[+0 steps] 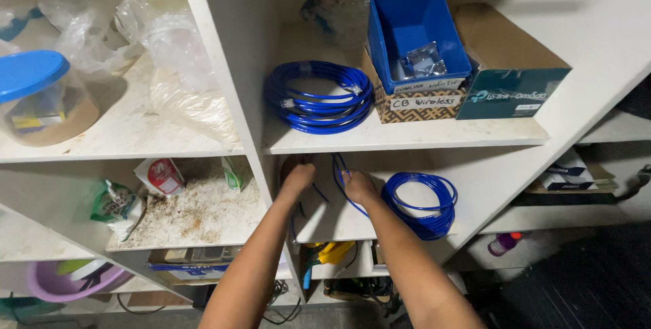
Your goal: The person picks up coiled blue network cables one at a time from a work table and carries them to a white shelving unit, placing and arranging each coil into a shelf cubby alongside other cable coils. They repeat the carry-and-place cycle for several coils, adjusting the coils on the shelf.
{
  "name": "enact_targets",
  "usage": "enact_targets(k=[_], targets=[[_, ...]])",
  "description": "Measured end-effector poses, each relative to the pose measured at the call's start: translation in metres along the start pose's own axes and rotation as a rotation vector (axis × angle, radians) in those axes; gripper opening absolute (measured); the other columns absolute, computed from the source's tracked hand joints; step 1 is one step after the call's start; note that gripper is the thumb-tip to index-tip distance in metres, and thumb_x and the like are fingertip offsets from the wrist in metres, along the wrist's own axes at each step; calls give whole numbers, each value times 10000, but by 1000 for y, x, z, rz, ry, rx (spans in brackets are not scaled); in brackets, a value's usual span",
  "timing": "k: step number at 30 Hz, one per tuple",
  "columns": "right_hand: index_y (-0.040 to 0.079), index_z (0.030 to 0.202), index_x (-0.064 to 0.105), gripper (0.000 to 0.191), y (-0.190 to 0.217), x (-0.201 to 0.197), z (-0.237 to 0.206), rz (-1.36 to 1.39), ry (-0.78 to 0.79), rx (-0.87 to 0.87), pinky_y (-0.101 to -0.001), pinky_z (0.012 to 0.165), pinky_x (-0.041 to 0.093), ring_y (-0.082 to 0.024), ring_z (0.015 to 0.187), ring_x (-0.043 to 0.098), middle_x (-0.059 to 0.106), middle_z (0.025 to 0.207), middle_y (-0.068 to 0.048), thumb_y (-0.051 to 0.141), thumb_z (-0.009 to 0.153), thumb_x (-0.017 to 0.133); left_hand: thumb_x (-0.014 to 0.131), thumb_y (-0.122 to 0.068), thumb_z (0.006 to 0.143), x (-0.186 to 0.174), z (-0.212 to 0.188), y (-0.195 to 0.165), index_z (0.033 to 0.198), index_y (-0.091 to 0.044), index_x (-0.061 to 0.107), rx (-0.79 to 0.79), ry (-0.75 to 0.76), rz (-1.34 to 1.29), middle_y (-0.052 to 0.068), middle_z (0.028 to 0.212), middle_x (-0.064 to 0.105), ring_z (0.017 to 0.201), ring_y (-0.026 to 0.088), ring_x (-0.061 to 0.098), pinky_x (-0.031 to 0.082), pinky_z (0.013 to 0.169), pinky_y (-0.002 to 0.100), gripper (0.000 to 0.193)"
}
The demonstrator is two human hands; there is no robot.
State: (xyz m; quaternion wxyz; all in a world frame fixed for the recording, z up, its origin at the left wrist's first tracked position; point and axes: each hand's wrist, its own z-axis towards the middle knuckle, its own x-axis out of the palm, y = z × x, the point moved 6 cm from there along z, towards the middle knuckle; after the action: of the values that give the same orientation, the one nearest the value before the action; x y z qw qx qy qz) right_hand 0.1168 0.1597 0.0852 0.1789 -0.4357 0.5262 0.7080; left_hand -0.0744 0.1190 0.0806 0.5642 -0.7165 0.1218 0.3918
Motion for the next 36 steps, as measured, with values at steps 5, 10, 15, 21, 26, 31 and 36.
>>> enact_targets(k=[5,10,15,21,26,31,36], targets=[[56,959,780,514,-13,3,10,235,-17,92,-446,904,538,-356,958,726,763,977,-219,452,1052,466,385,-243,951,-2,5,-13,975,28,698,324,11,114,311,1093,656,1063,478,660,483,939,544,415],[69,1118,727,334,-8,-26,15,515,-333,-49,-369,861,552,-270,934,745,752,1084,-139,228,982,468,329,-255,1020,-11,-2,-10,1002,52,673,275,-101,-1,331,1135,646,1124,503,607,455,985,559,461],[-13,1149,708,328,-11,-42,3,651,-394,284,-392,881,515,-317,1024,696,757,1111,-198,229,1100,493,332,-368,979,-16,-16,-4,1072,18,678,41,-188,-143,316,1207,617,1185,509,549,424,1016,559,526],[33,1202,664,288,11,-48,11,633,-495,33,-378,830,519,-230,1003,678,727,1124,-155,199,972,609,411,-390,959,0,-26,-12,1114,83,651,-120,-425,-304,393,1070,637,1073,534,591,447,982,557,552],[-52,1007,729,381,26,1,14,389,-127,-39,-462,746,563,-357,795,693,724,856,-256,321,1054,665,484,-318,954,23,-6,-10,972,41,710,-108,-152,-456,263,859,621,785,398,555,402,720,554,425],[57,1191,598,306,47,15,-27,203,-161,-371,-523,654,518,-426,763,661,685,854,-234,323,1052,533,248,-618,1035,35,12,-17,765,-106,564,-280,230,-774,117,575,459,447,291,386,294,412,453,659],[119,1229,571,388,44,29,-47,388,291,-44,-481,674,546,-429,678,709,667,776,-211,413,1087,362,469,-442,1001,16,23,-29,858,-173,602,-125,4,-1130,20,687,584,591,156,550,465,548,344,333]])
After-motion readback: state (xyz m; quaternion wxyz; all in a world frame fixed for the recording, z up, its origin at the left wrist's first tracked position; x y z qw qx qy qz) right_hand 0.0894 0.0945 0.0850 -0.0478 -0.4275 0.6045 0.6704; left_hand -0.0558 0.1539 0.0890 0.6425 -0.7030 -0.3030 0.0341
